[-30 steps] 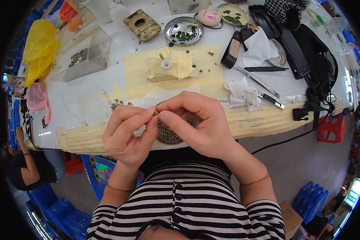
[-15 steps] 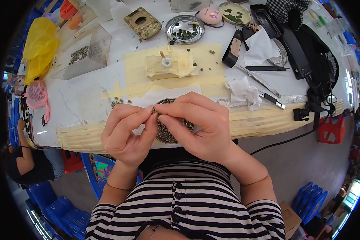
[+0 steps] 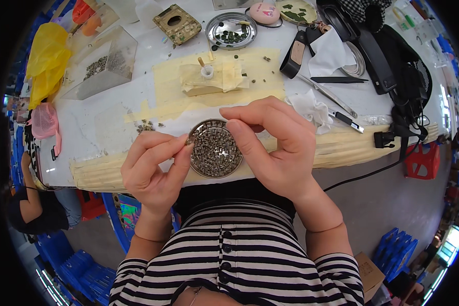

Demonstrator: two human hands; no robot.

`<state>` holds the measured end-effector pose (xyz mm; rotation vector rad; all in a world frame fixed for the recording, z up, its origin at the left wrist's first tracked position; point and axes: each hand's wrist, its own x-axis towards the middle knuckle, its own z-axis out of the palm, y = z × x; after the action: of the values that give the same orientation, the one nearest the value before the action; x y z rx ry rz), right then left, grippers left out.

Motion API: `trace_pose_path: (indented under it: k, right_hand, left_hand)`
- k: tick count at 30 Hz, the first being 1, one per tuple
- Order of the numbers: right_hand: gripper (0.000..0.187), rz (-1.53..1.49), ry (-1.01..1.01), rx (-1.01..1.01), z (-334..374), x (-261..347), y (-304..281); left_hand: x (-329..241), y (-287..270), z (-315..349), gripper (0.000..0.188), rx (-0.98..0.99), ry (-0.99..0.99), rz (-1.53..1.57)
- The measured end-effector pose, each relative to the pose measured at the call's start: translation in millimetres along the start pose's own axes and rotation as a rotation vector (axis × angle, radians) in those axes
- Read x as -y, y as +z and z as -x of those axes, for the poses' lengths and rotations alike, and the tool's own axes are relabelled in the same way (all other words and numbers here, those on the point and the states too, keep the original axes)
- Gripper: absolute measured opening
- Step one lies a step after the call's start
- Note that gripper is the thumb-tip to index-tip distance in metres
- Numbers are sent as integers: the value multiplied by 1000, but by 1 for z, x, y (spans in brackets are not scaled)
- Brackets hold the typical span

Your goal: Picking tiny metal pins from a tray and inserting them into a plastic base component.

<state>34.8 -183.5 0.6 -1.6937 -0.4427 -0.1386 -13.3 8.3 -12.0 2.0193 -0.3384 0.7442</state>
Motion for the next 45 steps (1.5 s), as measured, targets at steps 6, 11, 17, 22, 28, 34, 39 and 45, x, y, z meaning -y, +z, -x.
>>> trace_pose_path:
  k: [6, 11, 17, 22, 28, 34, 39, 45]
  right_hand:
    - [13, 5, 41, -43, 7, -5, -9]
    - [11, 29, 35, -13, 13, -4, -4]
    - [10, 58, 31, -18, 18, -4, -4]
    - [10, 57, 24, -2, 18, -4, 1]
    - [11, 84, -1, 19, 18, -1, 3]
    - [12, 89, 4, 22, 19, 0, 3]
    - [14, 124, -74, 101, 19, 2, 7]
    - [17, 172, -181, 170, 14, 8, 12]
  left_hand:
    - [-10, -1, 12, 25, 169, 6, -92]
    - [-15, -1, 13, 28, 224, 10, -144]
    - [-6, -38, 14, 25, 34, -214, -327]
    - [-4, -53, 28, 24, 86, -264, -339]
    - [-4, -44, 25, 21, 143, -214, -362]
    - [-1, -47, 22, 23, 223, -170, -390]
    - [3, -44, 21, 23, 208, -124, -396]
    - [4, -45, 20, 22, 234, -100, -377]
